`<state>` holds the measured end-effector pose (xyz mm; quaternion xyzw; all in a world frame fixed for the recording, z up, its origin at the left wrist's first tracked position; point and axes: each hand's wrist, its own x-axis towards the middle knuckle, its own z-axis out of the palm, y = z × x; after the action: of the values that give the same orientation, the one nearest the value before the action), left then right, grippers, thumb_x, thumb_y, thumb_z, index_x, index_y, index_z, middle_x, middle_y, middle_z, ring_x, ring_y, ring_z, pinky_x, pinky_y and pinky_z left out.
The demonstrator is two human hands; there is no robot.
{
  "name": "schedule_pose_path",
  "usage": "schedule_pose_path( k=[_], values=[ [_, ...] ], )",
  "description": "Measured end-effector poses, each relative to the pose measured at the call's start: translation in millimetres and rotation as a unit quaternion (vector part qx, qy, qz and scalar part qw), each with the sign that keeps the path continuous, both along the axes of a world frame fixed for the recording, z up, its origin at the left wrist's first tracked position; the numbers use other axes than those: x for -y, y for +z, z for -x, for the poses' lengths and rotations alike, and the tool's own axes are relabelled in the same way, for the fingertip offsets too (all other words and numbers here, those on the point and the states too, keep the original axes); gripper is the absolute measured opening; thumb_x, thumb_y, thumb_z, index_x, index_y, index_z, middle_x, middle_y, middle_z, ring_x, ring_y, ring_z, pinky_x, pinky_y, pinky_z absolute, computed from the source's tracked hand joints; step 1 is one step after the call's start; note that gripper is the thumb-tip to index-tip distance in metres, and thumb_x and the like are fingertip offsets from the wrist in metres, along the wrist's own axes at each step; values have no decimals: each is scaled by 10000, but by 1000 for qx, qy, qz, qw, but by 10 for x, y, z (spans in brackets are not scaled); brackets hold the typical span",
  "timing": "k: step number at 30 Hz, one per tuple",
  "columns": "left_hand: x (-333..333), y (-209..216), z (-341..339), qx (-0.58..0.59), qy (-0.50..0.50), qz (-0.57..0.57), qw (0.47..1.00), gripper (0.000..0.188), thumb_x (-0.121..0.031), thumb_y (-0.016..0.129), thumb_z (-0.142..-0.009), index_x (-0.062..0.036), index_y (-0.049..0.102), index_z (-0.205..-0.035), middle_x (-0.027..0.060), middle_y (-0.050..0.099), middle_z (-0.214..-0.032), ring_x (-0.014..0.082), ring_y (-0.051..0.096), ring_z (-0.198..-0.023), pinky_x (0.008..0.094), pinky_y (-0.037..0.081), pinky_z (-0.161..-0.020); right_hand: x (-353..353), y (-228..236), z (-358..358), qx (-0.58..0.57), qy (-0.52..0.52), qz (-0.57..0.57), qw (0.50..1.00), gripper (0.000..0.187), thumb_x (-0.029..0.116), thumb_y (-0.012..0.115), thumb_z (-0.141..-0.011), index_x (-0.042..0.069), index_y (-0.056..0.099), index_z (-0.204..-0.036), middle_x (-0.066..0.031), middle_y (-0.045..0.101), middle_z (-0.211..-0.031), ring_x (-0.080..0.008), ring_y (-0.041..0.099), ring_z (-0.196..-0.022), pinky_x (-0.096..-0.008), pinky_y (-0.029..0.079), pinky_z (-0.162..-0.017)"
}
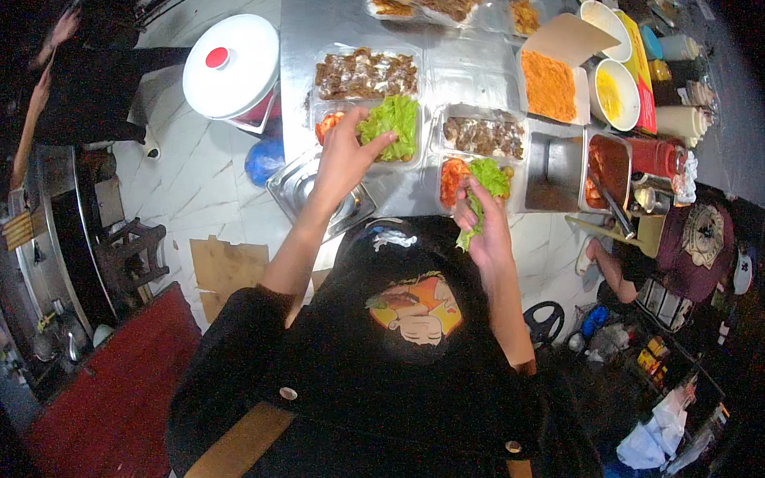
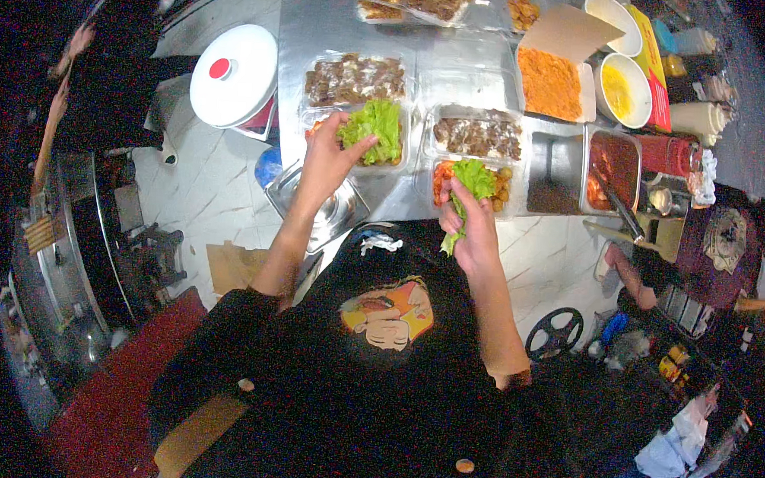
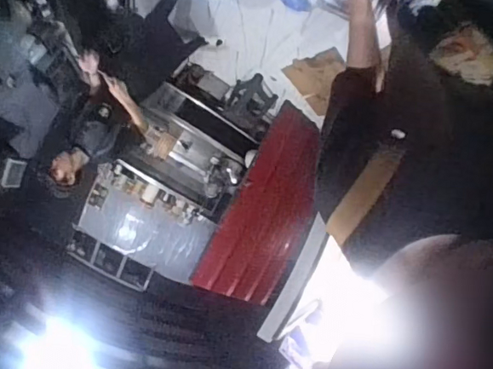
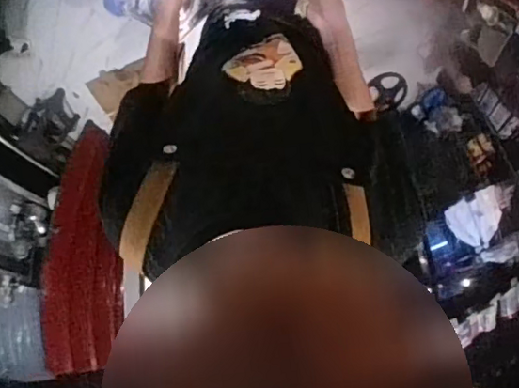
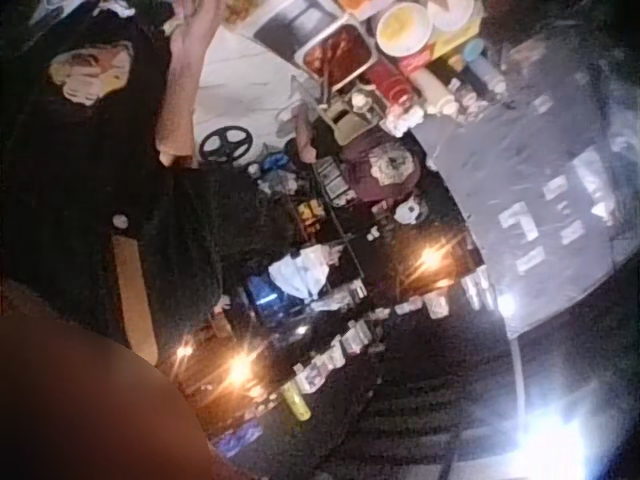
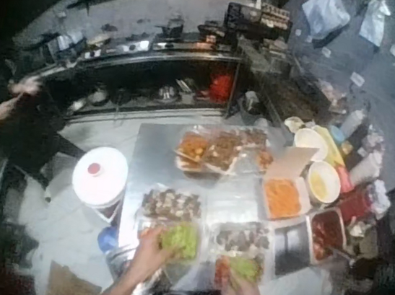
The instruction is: The person assembles meal containers by placing cooked meat, vegetables, and sauces into compartmentalized plastic trays. They use tongs to transfer food items from metal containers and squeeze bottles to add sauces, then arrange lettuce and seal the containers with lids.
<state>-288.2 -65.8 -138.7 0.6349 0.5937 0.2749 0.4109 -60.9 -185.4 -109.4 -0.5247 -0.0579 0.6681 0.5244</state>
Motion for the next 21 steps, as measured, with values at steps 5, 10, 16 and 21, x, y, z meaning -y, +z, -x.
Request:
schedule_pose_path(
  k=[5,10,16,21],
  values=[
    [-43,55,-17,157,-26,87,983,383,-222,779,-900,17,646,-1168,114,737,-1033,139,677,-903,299,527,-819,-41,14,115,257,65,-43,963,246,209,769,-903,36,695,-1061,-2,702,-862,-59,580,-682,-234,456,-609],
    [17,179,-30,261,-45,116,957,315,-160,743,-938,7,651,-1188,51,723,-1072,105,650,-936,279,521,-857,-559,111,412,367,142,-177,902,347,207,832,-839,9,710,-1097,-42,757,-986,-136,695,-879,-303,542,-838],
    [28,271,-31,332,-26,123,935,321,-146,725,-955,14,643,-1220,66,700,-1146,98,646,-983,269,530,-875,-665,164,411,360,185,-211,890,354,222,870,-778,-1,722,-1009,-70,713,-956,-155,672,-898,-311,524,-830],
    [40,299,-50,418,9,154,896,335,-126,710,-963,18,631,-1254,76,700,-1158,118,658,-1008,282,538,-903,-657,85,367,404,192,-246,860,312,185,856,-763,-6,718,-968,-64,642,-910,-160,619,-868,-310,492,-783]
  ],
)
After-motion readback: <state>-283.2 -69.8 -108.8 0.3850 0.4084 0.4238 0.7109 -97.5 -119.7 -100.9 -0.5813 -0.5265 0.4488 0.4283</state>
